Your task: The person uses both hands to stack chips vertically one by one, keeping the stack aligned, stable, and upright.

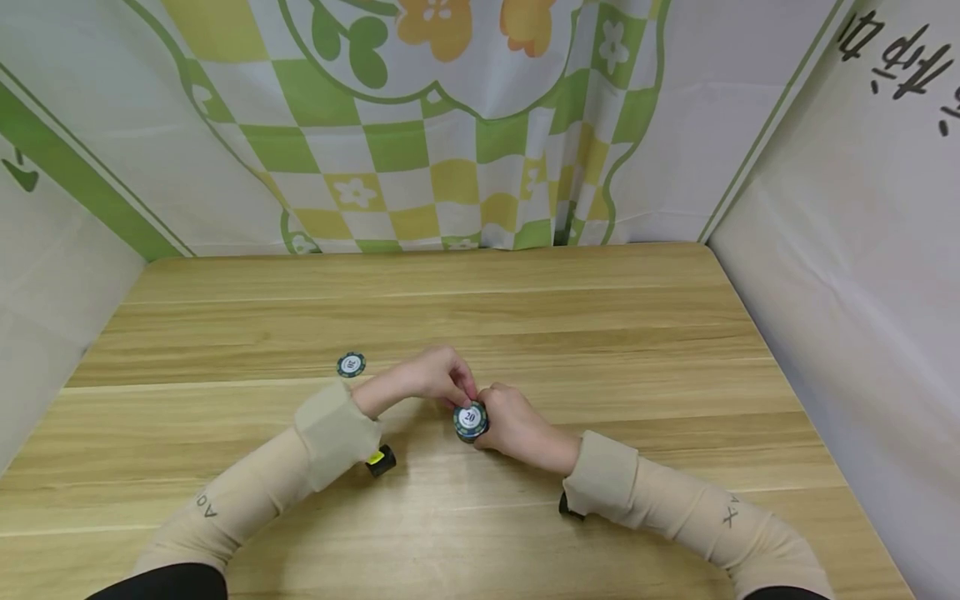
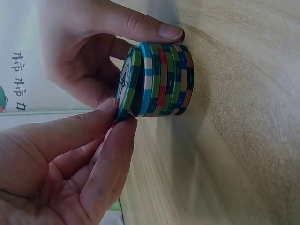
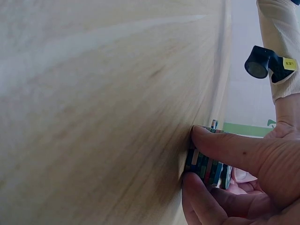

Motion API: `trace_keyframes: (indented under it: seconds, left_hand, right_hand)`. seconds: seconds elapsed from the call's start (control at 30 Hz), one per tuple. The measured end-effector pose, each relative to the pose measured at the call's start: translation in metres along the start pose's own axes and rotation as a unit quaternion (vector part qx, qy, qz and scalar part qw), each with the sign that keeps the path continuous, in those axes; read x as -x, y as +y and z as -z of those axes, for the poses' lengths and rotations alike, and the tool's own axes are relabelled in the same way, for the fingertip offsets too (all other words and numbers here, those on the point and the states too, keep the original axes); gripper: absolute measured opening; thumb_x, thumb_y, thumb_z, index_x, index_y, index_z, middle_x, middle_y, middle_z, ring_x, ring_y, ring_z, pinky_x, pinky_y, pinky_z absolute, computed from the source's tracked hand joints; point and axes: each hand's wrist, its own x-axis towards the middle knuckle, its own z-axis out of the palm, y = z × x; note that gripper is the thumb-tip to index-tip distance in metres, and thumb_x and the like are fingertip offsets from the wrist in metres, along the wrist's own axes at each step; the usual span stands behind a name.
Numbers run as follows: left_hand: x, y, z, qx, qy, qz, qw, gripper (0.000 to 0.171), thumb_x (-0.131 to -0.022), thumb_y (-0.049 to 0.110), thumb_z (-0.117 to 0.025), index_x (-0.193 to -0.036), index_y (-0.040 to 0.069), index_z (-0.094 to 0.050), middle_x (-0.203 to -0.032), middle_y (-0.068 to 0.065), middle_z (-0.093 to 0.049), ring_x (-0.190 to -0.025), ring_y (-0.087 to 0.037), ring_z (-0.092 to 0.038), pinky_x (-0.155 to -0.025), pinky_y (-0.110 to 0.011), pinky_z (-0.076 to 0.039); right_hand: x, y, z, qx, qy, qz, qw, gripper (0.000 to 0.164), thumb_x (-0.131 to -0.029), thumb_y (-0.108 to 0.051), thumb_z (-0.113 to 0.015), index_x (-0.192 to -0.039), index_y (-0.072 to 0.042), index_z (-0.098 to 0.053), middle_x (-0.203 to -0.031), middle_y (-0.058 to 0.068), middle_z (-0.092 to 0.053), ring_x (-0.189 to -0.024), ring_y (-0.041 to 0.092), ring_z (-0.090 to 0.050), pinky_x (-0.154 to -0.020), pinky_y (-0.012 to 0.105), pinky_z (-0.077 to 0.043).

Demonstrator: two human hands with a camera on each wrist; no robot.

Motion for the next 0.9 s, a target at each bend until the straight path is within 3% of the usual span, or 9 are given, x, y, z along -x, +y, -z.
trace_keyframes:
  seconds: [0.6, 0.9]
  left_hand:
    - [0.0005, -0.0011, -0.0033, -0.048, 0.019, -0.037, 0.998, 0.01, -0.069, -0.001, -0.075, -0.076, -0.002, -0.067, -0.071, -0.008, -0.068, -0.057, -0.012, -0.062, -0.056, -0.024, -0.052]
    - [0.0005, -0.0001, -0.0044, -0.089, 0.034, -0.045, 0.9944, 0.011, -0.067, 0.002, -0.077, -0.074, 0.0, -0.068, -0.07, -0.005, -0.067, -0.055, -0.006, -0.056, -0.052, -0.017, -0.048]
  right_hand:
    - [0.0006, -0.0005, 0.0005, -0.003, -0.007, -0.005, 1.0, 0.039, -0.059, -0.006, -0.082, -0.09, 0.003, -0.061, -0.075, 0.003, -0.052, -0.067, 0.012, -0.048, -0.057, 0.023, -0.042]
    - [0.0012, -0.0012, 0.0008, -0.001, -0.002, 0.001, 1.0, 0.038, -0.057, -0.005, -0.082, -0.088, 0.003, -0.061, -0.073, 0.002, -0.05, -0.065, 0.013, -0.046, -0.056, 0.023, -0.04]
